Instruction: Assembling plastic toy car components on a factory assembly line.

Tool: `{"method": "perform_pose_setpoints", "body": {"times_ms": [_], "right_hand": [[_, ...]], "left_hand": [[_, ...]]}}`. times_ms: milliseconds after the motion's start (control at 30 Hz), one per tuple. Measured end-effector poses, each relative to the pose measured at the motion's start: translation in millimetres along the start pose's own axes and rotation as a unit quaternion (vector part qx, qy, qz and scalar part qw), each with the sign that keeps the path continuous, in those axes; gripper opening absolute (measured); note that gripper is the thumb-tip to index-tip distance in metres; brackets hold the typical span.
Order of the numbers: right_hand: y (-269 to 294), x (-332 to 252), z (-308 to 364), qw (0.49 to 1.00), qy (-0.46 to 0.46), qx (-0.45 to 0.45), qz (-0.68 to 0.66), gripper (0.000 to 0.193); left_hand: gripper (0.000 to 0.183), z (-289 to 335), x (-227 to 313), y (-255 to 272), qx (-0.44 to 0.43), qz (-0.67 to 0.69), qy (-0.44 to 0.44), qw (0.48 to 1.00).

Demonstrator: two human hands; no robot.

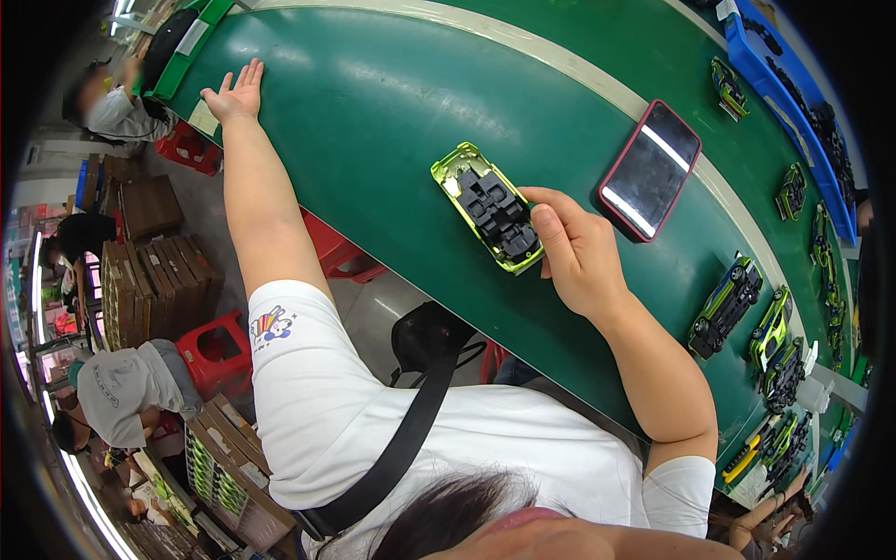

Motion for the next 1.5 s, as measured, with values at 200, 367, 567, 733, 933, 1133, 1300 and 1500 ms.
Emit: {"method": "perform_pose_setpoints", "body": {"times_ms": [200,367,567,733,933,1133,1300,1500], "right_hand": [[0.6,0.0,0.8,1.0,0.0,0.002,0.002,0.032],[0.6,-0.1,0.5,1.0,0.0,-0.001,0.002,0.033],[2.3,0.9,-0.2,1.0,-0.001,0.0,-0.005,0.033],[3.2,-1.8,-0.9,1.0,-0.002,-0.007,0.007,0.033],[0.3,-1.3,0.1,1.0,0.009,0.0,-0.004,0.03],[-0.1,1.8,-0.3,1.0,-0.008,-0.009,0.0,0.029],[1.1,1.3,-0.1,0.999,-0.03,-0.019,0.005,0.03],[0.5,0.9,-0.4,1.0,-0.003,-0.016,0.003,0.027]], "left_hand": [[0.079,2.4,-2.0,-4.9,-0.003,-0.009,0.005,1.0],[0.079,0.5,-1.0,-2.2,-0.003,-0.01,0.003,1.0],[0.078,-0.2,-4.0,-4.1,-0.01,-0.014,-0.001,1.0],[0.079,-2.5,-1.2,-3.2,-0.01,-0.018,-0.007,1.0],[0.081,-4.6,0.8,0.1,-0.008,0.0,-0.004,1.0],[0.084,10.0,-3.0,-6.8,0.006,0.019,0.003,1.0],[0.081,8.3,-0.5,-8.3,0.047,0.002,-0.039,0.998],[0.034,4.3,46.2,5.9,0.29,-0.587,-0.284,0.7]]}}
Point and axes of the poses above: each hand's wrist, its own z-axis away from the middle knuckle, its own y-axis out of the back of the hand, x = y × z, the point moved 5 cm from there along -z, towards the middle knuckle, and after that the axes turned 12 degrees about -y, right-handed, at the moved point
